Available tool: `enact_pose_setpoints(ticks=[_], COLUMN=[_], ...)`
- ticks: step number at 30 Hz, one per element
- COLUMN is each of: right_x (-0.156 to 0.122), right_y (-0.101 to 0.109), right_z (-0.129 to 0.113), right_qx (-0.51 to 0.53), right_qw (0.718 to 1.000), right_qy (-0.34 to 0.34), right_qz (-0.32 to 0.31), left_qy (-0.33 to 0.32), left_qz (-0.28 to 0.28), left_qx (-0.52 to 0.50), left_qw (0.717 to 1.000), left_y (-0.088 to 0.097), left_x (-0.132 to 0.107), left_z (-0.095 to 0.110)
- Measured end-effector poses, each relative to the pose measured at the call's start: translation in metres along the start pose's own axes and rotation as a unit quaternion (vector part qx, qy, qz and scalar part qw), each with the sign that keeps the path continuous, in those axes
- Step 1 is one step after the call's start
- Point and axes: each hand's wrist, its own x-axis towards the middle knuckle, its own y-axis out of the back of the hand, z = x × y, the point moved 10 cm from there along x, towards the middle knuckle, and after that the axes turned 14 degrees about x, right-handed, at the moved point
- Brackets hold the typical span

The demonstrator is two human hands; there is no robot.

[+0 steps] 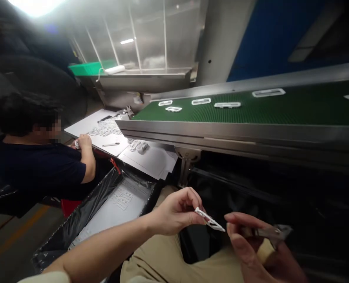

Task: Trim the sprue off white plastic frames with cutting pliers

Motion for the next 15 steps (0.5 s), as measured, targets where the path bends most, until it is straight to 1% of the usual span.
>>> enact_pose_setpoints(ticks=[1, 3, 7, 9, 10, 12, 14, 15], right_x=[-0.002, -0.007, -0.019, -0.024, -0.025, -0.027, -0.027, -0.027], right_y=[-0.002, -0.004, -0.008, -0.009, -0.006, 0.005, 0.017, 0.02], right_z=[-0.008, -0.019, -0.021, -0.018, -0.016, -0.006, 0.012, 0.023], right_qx=[-0.019, -0.06, -0.096, -0.115, -0.124, -0.092, 0.0, 0.057], right_qw=[1.0, 0.997, 0.994, 0.993, 0.992, 0.992, 0.984, 0.976], right_qy=[0.018, 0.048, 0.054, 0.038, 0.027, -0.021, -0.076, -0.1], right_qz=[-0.007, -0.015, -0.025, -0.009, 0.013, 0.089, 0.163, 0.186], left_qy=[0.018, 0.039, 0.05, 0.056, 0.062, 0.086, 0.103, 0.094], left_qz=[0.017, 0.037, 0.036, 0.037, 0.042, 0.059, 0.063, 0.058], left_qx=[-0.021, -0.038, -0.023, -0.012, -0.003, 0.015, 0.025, 0.037], left_qw=[0.999, 0.998, 0.998, 0.998, 0.997, 0.994, 0.992, 0.993], left_y=[-0.006, -0.013, -0.017, -0.016, -0.016, -0.014, -0.017, -0.019], left_x=[-0.008, -0.016, -0.018, -0.02, -0.021, -0.026, -0.033, -0.035], left_z=[-0.013, -0.028, -0.035, -0.037, -0.037, -0.04, -0.038, -0.034])
